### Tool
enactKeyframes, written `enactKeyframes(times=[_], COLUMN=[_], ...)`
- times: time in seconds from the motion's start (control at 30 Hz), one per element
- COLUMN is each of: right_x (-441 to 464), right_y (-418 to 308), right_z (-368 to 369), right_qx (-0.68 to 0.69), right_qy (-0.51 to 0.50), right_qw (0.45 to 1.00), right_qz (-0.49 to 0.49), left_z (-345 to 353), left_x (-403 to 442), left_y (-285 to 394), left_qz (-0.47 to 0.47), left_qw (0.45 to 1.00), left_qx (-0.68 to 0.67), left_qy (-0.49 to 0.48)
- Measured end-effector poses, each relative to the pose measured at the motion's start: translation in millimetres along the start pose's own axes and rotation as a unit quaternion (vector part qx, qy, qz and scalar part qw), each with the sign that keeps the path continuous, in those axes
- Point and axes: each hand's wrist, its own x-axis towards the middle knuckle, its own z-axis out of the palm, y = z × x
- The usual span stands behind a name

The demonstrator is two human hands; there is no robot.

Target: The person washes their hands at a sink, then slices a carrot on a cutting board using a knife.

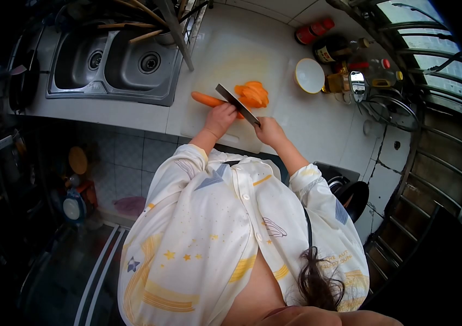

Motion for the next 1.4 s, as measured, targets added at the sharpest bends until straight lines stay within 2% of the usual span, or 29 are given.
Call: enactKeyframes(times=[0.33,0.5,0.73,0.8,1.0,1.4], right_x=[10,-8,-8,-6,7,13], right_y=[12,-1,1,-5,-7,-6], right_z=[20,-6,-4,-6,3,3], right_qx=[0.016,0.021,0.031,0.015,-0.023,-0.014], right_qy=[0.059,0.023,0.033,0.003,0.016,0.009], right_qw=[0.997,0.999,0.998,1.0,0.999,1.0], right_qz=[-0.045,-0.022,-0.033,-0.013,-0.018,-0.022], left_z=[-5,1,-3,-2,-6,-6], left_x=[-1,-1,0,-1,2,1], left_y=[4,0,0,0,0,2], left_qz=[-0.008,-0.001,0.0,0.001,0.001,-0.003], left_qw=[1.0,1.0,1.0,1.0,1.0,1.0], left_qx=[0.003,-0.003,0.001,0.004,0.007,0.01], left_qy=[-0.002,0.001,0.001,-0.005,-0.008,0.001])
